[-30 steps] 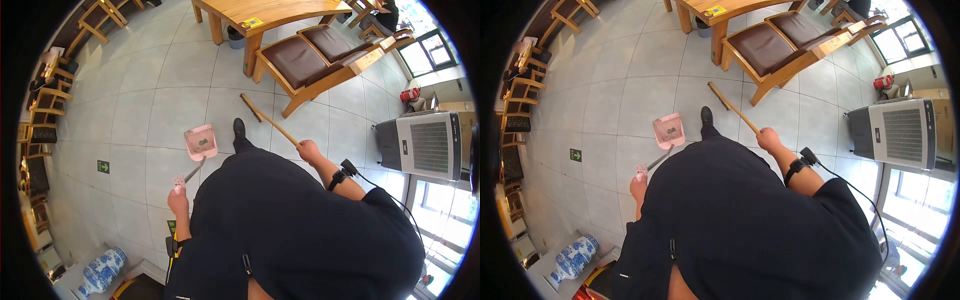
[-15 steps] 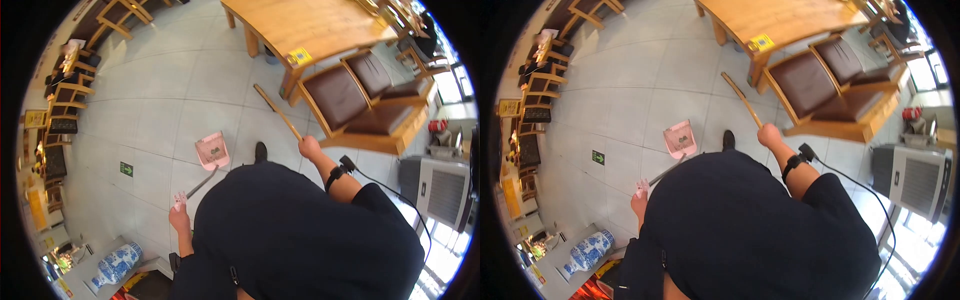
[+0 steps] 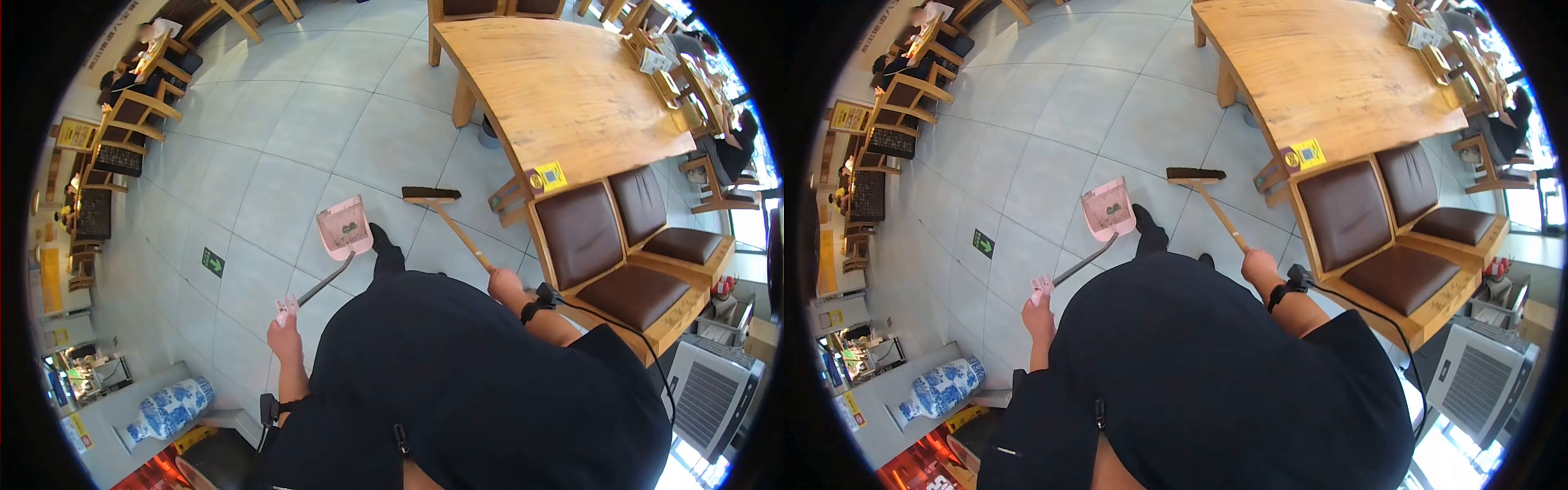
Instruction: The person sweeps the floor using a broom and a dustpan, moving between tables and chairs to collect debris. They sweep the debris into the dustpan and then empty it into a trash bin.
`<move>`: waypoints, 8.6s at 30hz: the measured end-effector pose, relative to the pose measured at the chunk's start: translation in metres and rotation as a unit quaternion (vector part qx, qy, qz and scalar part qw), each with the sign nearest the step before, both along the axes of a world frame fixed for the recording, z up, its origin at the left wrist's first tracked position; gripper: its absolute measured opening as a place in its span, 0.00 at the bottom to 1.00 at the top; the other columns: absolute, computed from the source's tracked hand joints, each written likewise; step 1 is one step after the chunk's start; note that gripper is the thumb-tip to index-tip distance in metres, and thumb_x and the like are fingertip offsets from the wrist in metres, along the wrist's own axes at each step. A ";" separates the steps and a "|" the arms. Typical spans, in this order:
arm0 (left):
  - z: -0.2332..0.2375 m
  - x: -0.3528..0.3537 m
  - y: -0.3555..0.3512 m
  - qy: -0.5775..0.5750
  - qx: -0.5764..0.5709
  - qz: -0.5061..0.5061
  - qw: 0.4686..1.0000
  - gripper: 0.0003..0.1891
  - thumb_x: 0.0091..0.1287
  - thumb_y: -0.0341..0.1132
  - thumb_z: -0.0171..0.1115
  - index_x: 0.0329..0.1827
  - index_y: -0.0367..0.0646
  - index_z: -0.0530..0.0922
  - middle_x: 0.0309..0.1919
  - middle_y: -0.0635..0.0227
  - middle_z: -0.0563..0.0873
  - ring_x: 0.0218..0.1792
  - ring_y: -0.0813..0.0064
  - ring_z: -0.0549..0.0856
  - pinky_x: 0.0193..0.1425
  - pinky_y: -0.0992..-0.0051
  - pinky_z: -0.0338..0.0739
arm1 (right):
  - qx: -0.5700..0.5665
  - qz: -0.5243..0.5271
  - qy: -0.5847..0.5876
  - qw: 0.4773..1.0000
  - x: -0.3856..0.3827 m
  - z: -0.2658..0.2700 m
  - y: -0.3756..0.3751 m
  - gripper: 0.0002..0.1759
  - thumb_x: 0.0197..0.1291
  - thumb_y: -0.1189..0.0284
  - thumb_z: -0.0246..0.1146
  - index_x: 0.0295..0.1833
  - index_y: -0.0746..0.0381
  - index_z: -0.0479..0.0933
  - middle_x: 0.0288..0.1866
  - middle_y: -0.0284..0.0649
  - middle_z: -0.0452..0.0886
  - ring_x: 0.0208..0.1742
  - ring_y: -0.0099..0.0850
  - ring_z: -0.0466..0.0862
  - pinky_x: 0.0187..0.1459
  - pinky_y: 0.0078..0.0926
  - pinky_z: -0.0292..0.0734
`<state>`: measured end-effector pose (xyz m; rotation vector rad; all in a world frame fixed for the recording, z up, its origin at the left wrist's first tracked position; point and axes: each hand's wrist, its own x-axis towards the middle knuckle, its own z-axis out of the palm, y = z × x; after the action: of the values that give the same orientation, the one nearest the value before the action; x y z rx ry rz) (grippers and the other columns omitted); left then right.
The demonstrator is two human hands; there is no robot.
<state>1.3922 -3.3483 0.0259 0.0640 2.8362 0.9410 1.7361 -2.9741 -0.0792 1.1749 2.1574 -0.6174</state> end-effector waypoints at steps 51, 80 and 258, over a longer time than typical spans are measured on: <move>0.029 -0.510 0.461 -0.022 -0.103 -0.005 0.994 0.17 0.55 0.41 0.63 0.28 0.31 0.77 0.23 0.55 0.81 0.25 0.63 0.80 0.32 0.64 0.72 | 0.087 -0.015 0.072 0.994 -0.600 -0.016 0.474 0.13 0.62 0.70 0.47 0.41 0.62 0.77 0.36 0.46 0.82 0.40 0.42 0.84 0.40 0.39 0.79; -0.028 -0.825 0.748 -0.071 -0.104 -0.173 0.977 0.23 0.57 0.49 0.61 0.25 0.33 0.76 0.23 0.51 0.80 0.26 0.54 0.80 0.32 0.62 0.72 | 0.072 -0.114 0.021 0.991 -0.871 -0.013 0.695 0.16 0.65 0.69 0.44 0.47 0.62 0.75 0.39 0.46 0.82 0.43 0.43 0.83 0.43 0.40 0.78; -0.017 -1.076 1.159 -0.099 -0.282 -0.183 0.937 0.15 0.56 0.45 0.64 0.28 0.41 0.75 0.29 0.55 0.82 0.33 0.51 0.80 0.36 0.58 0.73 | -0.077 0.018 -0.044 0.996 -1.140 -0.005 1.258 0.14 0.52 0.73 0.52 0.37 0.70 0.79 0.26 0.52 0.81 0.25 0.42 0.83 0.29 0.36 0.80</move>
<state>0.3157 -2.1890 0.0093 0.3854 2.6520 0.0417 0.5958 -1.7161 -0.0841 1.0592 2.0147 -0.6905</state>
